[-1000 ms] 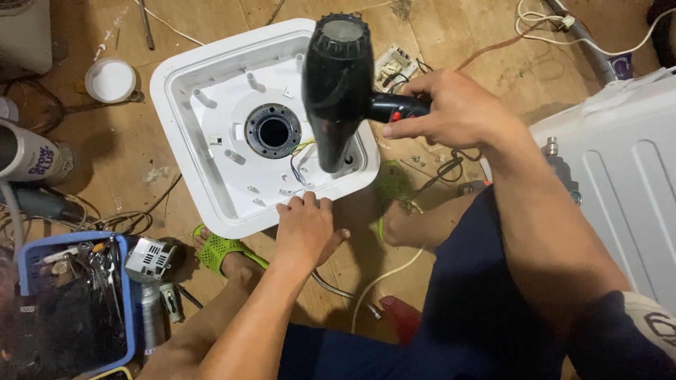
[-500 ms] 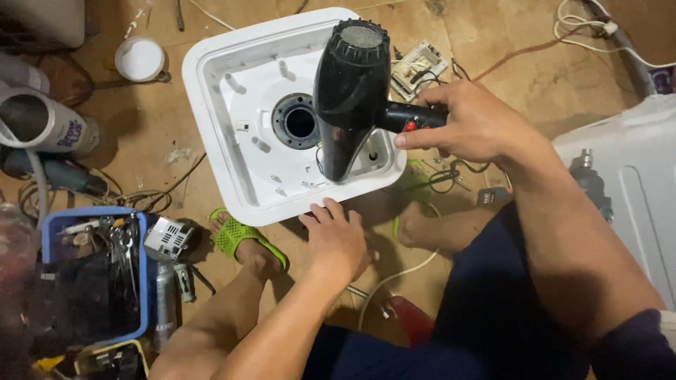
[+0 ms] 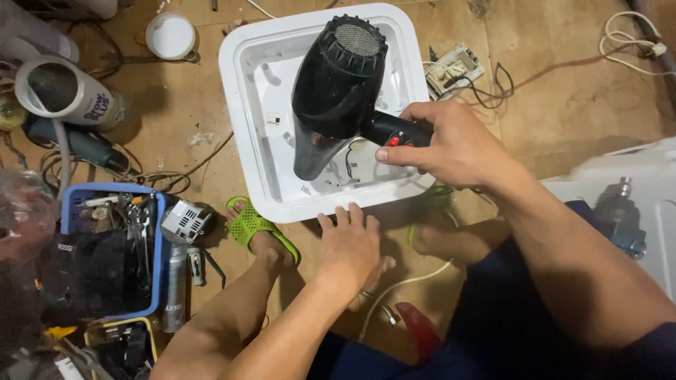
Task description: Using a hair dryer to heat or dry a plastic appliance component on a workshop floor.
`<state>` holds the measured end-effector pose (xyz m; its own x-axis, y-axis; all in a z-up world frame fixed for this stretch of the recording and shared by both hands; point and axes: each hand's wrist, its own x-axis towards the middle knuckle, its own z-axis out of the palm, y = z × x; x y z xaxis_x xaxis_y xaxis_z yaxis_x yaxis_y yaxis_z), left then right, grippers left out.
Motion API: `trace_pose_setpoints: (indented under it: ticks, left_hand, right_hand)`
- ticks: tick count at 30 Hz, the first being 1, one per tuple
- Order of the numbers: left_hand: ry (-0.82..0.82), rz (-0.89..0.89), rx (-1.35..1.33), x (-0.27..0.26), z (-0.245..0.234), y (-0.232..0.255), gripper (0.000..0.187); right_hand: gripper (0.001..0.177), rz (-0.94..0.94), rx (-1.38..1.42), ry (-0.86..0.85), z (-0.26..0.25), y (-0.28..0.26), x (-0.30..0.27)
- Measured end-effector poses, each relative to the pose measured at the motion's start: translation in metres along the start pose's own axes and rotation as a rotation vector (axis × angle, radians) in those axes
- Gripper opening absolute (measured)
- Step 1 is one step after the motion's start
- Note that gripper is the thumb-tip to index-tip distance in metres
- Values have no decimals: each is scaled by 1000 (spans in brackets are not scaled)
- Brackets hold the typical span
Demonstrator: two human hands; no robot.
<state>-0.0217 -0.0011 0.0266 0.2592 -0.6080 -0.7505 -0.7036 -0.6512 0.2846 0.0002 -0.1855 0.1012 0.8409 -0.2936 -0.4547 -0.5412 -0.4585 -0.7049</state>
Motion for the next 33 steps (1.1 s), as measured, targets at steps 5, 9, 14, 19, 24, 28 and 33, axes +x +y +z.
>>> trace_pose_setpoints:
  ticks: [5, 9, 14, 19, 24, 28, 33]
  left_hand:
    - [58, 28, -66, -3, -2, -10, 75]
    - [77, 12, -82, -11, -8, -15, 75]
    - [92, -94, -103, -17, -9, -21, 80]
    - [26, -99, -77, -20, -4, -9, 82]
    - [-12, -118, -66, -15, -1, -6, 85]
    - [-7, -115, -48, -14, 0, -6, 84]
    - [2, -124, -32, -12, 1, -6, 83]
  right_hand:
    - [41, -79, 14, 46, 7, -1, 3]
    - [42, -86, -12, 54, 9, -1, 2]
    - [44, -126, -64, 63, 9, 2, -3]
    - [43, -113, -84, 49, 4, 2, -7]
    - [43, -141, -106, 53, -1, -2, -9]
    - [43, -149, -131, 16, 0, 0, -9]
    - [40, -135, -102, 0, 4, -4, -13]
